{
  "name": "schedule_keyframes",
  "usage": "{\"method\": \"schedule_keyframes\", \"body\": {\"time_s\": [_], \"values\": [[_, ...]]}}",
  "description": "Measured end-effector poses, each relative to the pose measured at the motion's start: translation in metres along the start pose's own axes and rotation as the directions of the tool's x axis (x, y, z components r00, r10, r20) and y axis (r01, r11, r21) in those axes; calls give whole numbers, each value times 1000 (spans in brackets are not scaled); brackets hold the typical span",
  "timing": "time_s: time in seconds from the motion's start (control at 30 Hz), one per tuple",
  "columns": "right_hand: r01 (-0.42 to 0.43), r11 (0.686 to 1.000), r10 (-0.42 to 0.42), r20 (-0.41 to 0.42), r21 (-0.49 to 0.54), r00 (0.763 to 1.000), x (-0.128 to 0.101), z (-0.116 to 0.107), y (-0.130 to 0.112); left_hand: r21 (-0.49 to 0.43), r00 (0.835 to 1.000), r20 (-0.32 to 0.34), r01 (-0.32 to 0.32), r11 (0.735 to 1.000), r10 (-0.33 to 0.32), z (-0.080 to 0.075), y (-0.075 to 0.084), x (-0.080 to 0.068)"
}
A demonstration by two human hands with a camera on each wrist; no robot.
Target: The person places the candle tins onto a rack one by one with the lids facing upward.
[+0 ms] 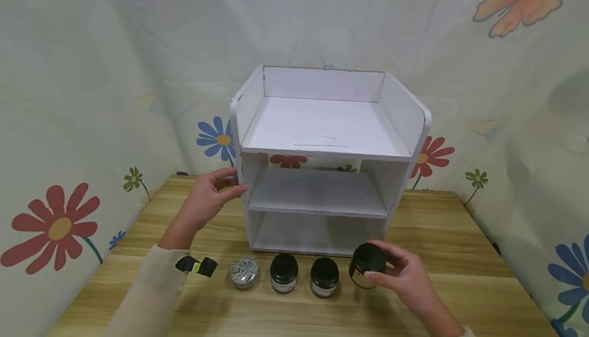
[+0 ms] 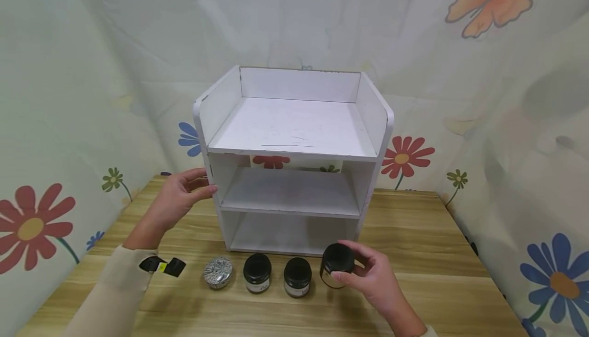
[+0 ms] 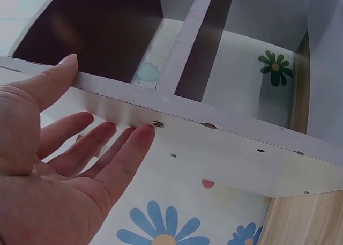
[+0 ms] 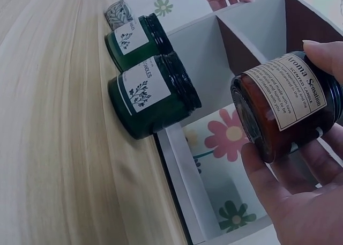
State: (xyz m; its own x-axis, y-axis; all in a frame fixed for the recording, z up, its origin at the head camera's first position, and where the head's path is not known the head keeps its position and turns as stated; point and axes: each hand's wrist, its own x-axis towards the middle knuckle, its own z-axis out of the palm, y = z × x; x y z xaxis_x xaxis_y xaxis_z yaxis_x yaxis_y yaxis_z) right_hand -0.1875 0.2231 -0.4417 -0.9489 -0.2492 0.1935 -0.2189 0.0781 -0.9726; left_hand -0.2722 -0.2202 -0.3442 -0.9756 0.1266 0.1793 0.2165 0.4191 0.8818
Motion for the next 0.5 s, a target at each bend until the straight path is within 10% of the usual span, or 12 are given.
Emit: {"method": "schedule_keyframes", "body": {"time_s": [0.5], "values": [[20, 1000, -20, 5, 21, 1000, -1, 3, -10, -35, 1000, -7, 5, 999, -5, 0, 0, -1]]}}
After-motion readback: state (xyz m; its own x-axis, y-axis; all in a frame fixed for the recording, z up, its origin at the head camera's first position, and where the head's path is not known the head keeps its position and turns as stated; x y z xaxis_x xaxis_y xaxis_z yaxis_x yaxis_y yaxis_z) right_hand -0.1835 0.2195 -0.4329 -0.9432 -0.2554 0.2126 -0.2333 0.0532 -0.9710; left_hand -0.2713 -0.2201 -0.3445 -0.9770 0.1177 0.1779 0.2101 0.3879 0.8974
